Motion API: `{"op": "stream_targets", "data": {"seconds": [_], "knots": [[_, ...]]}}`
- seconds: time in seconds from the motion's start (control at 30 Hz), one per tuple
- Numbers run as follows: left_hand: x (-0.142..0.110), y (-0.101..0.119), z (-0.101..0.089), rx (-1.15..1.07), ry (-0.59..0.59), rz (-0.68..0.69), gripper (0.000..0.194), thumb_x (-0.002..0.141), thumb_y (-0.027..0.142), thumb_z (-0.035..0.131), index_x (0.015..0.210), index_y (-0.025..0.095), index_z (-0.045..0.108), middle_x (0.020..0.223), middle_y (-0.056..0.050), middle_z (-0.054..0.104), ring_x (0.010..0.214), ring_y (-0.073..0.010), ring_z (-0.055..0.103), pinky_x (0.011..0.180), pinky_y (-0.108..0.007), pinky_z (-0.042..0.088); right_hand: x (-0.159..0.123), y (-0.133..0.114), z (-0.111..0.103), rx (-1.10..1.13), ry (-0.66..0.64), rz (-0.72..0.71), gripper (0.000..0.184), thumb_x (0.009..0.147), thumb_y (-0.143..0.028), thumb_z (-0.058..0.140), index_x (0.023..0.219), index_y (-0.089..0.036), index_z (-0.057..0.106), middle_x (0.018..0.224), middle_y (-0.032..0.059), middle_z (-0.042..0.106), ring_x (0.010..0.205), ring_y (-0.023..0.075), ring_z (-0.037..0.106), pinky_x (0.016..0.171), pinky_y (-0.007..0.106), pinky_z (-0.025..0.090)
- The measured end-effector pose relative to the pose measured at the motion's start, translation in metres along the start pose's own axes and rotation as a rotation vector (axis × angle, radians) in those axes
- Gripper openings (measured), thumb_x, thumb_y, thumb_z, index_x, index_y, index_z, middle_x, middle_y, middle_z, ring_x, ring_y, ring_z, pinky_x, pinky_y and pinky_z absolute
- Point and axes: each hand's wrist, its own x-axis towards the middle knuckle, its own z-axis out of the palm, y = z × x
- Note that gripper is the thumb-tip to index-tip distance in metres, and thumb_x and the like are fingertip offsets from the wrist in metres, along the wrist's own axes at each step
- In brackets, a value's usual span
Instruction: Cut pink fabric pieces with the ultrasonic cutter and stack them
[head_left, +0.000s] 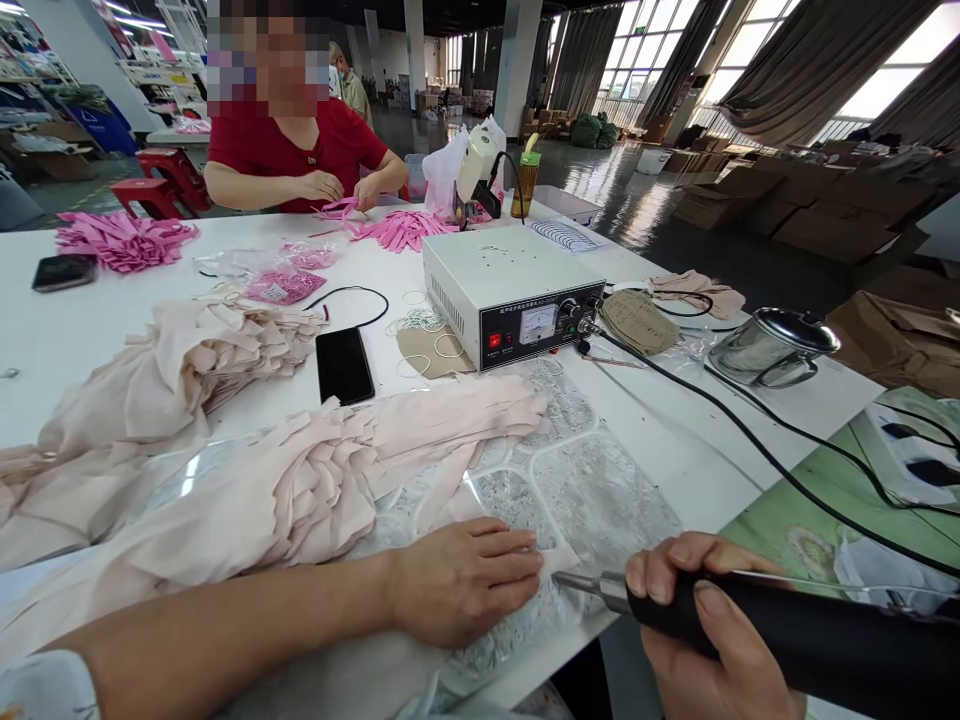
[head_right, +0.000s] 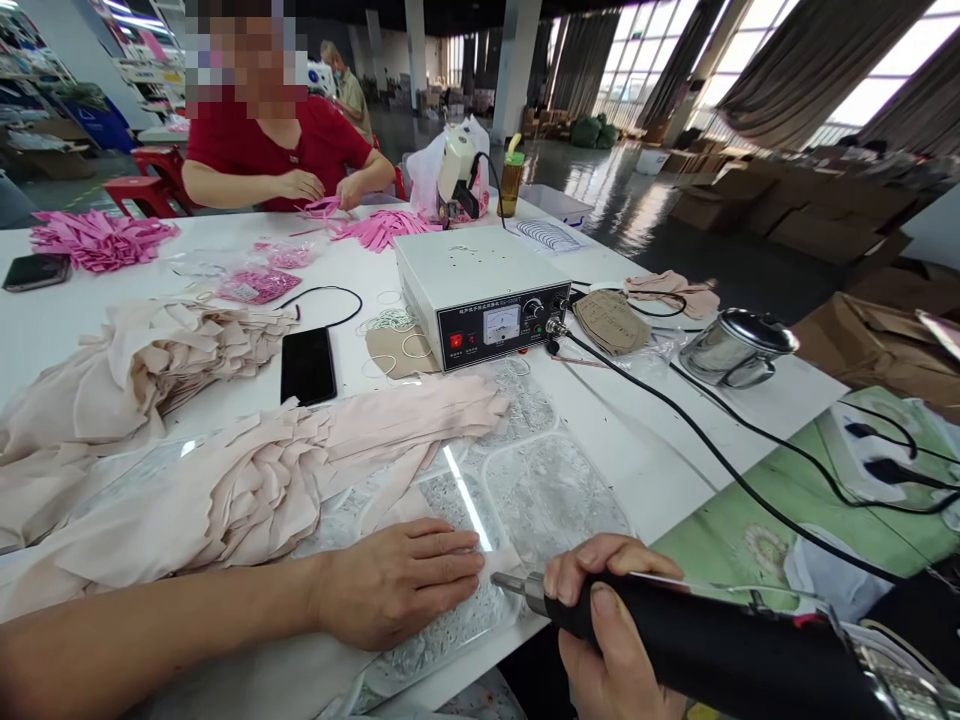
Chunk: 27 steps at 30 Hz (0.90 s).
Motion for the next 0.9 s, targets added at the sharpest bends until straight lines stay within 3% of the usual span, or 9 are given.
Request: {"op": "stream_targets", "data": {"seconds": [0.4, 0.73, 0.9], "knots": [[-0.001, -0.001, 0.001, 0.011, -0.015, 0.004, 0.027, 0.096, 0.017, 0.043, 0.112, 0.006, 0.062, 0.123, -0.009, 0.063, 0.117, -0.0233, 0.055, 0.1, -0.034, 0.041, -0.003, 0.005, -0.003, -0.016, -0.079, -0.032, 0.01, 0.078, -0.016, 0.061, 0.079, -0.021, 0.053, 0.072, -0.0025, 0.05, 0.052, 0.0103, 0.05, 0.049, 0.03, 0.049], [-0.002, 0.0, 0.002, -0.004, -0.024, -0.024, 0.025, 0.095, 0.016, 0.043, 0.111, 0.01, 0.061, 0.121, -0.008, 0.064, 0.117, -0.0218, 0.056, 0.102, -0.032, 0.04, 0.0, -0.002, -0.008, 0.079, 0.076, -0.021, 0.015, 0.073, -0.026, 0.059, 0.085, -0.019, 0.061, 0.077, -0.0007, 0.053, 0.051, 0.0092, 0.049, 0.047, 0.029, 0.045], [-0.001, 0.001, 0.0, -0.03, -0.03, -0.037, 0.024, 0.094, 0.015, 0.045, 0.112, 0.01, 0.059, 0.122, -0.009, 0.063, 0.118, -0.022, 0.055, 0.104, -0.033, 0.039, 0.003, 0.004, -0.009, 0.066, 0.024, -0.059, 0.015, 0.072, -0.027, 0.061, 0.085, -0.019, 0.061, 0.073, -0.0008, 0.053, 0.051, 0.0106, 0.048, 0.048, 0.03, 0.045]]}}
